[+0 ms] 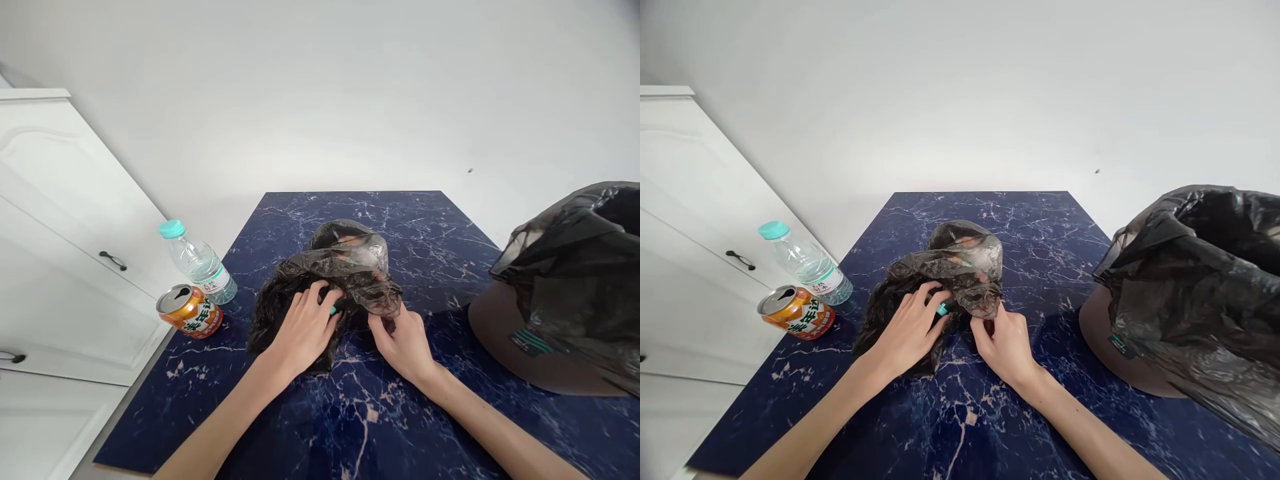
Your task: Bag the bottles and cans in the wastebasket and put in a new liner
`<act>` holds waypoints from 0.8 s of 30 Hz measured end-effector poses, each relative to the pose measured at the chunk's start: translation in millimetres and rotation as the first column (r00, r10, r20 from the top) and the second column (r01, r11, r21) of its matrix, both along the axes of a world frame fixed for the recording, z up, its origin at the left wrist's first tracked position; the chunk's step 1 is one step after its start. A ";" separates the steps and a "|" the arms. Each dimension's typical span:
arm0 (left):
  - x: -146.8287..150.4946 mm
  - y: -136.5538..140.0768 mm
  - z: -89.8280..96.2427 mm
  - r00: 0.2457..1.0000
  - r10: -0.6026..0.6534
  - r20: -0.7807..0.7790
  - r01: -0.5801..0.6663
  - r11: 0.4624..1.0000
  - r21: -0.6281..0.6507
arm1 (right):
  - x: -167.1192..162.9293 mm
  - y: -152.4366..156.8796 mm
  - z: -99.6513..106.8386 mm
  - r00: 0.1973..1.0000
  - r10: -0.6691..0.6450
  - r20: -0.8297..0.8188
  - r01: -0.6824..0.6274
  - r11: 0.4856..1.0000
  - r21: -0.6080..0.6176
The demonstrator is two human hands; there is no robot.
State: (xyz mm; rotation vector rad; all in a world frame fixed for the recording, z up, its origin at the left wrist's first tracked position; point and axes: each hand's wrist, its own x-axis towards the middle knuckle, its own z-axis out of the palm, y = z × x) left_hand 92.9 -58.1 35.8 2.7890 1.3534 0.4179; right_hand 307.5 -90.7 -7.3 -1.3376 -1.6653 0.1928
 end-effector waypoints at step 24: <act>-17.9 -3.7 26.1 0.972 0.101 0.211 -0.155 0.954 0.258 | 10.9 18.3 -8.0 0.971 -0.082 -0.225 0.055 0.991 -0.124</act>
